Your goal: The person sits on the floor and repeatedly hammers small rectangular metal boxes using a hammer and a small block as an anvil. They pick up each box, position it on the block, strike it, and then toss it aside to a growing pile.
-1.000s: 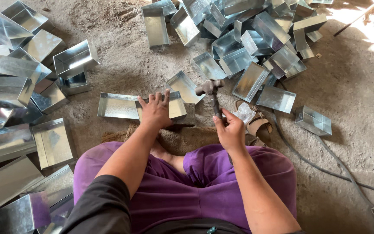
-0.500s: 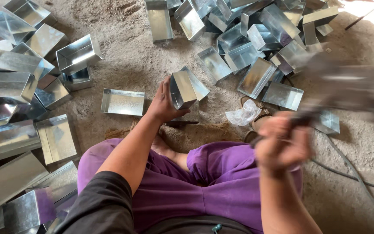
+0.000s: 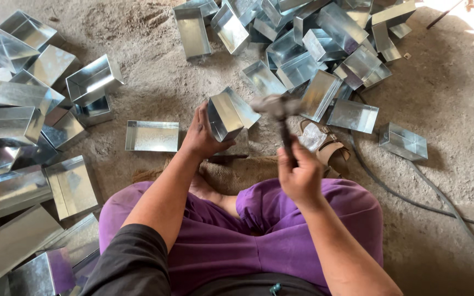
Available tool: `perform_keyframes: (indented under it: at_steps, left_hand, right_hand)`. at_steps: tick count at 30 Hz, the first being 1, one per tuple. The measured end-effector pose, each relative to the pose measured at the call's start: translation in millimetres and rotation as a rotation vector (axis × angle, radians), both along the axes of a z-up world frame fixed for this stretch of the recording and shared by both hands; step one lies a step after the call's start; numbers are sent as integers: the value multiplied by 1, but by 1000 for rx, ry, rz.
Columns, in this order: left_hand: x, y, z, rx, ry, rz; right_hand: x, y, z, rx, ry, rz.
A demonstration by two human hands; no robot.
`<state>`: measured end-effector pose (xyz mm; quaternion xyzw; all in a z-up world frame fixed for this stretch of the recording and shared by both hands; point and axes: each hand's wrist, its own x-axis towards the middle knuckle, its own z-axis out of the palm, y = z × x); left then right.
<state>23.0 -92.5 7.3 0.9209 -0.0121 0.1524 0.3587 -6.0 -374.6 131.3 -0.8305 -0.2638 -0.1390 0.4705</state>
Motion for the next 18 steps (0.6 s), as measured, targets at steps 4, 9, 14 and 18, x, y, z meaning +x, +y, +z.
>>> perform_keyframes:
  at_steps: [4,9,14,18]
  left_hand:
    - [-6,-2,23,2,117,31]
    - [-11,31,39,-248,595,19]
    - [-22,70,13,-459,1042,-57]
    - [-24,84,-2,-593,1129,82]
  right_hand:
    - [1,-3,-18,-130,110,-24]
    - [10,-18,-5,-29,130,-61]
    - [13,-24,19,365,-199,38]
    - [7,-6,12,538,-239,27]
